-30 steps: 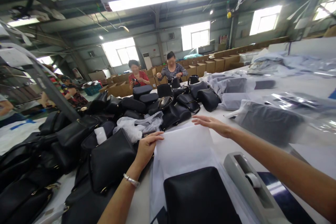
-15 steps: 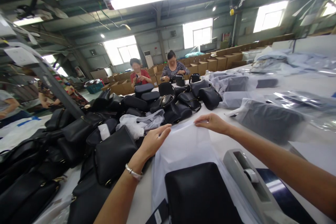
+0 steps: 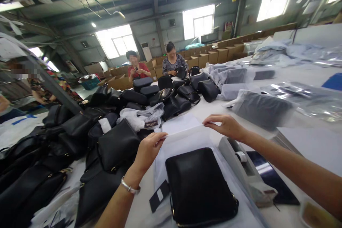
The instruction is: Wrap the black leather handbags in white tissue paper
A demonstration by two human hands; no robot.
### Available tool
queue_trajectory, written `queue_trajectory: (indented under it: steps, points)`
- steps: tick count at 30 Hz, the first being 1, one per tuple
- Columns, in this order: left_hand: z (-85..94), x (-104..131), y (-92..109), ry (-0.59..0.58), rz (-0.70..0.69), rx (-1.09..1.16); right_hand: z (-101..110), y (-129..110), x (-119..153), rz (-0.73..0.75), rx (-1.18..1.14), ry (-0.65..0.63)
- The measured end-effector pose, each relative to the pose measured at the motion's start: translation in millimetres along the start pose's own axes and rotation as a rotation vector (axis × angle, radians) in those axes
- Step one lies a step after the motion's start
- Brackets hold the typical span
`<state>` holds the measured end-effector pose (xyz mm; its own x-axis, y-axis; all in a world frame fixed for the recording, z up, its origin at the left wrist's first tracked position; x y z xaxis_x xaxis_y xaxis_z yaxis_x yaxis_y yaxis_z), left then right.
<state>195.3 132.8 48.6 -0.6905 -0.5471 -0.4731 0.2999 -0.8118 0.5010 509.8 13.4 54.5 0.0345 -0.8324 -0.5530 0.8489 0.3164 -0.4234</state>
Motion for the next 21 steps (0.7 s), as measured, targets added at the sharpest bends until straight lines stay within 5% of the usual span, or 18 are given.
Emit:
queue_trajectory:
  steps: [10,21]
  points:
    - [-31.7,118.0,40.6,0.018,-0.302,-0.129,-12.9,-53.9,142.6,0.158,0.153,0.023]
    - [-61.4,171.1,48.3,-0.060,-0.259,-0.233,-37.7,-63.0,188.7,0.208,0.308,-0.032]
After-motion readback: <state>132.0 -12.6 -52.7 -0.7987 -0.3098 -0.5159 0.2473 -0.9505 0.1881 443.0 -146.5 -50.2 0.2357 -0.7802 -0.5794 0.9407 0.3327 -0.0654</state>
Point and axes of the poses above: each hand's wrist, its own x-axis away from the middle knuckle, its own z-axis out of the back of the hand, y = z × x, the point moved 2 cm from there along -x, towards the middle knuckle, and after that the axes turned 7 degrees about x, right-handed, at the moved point
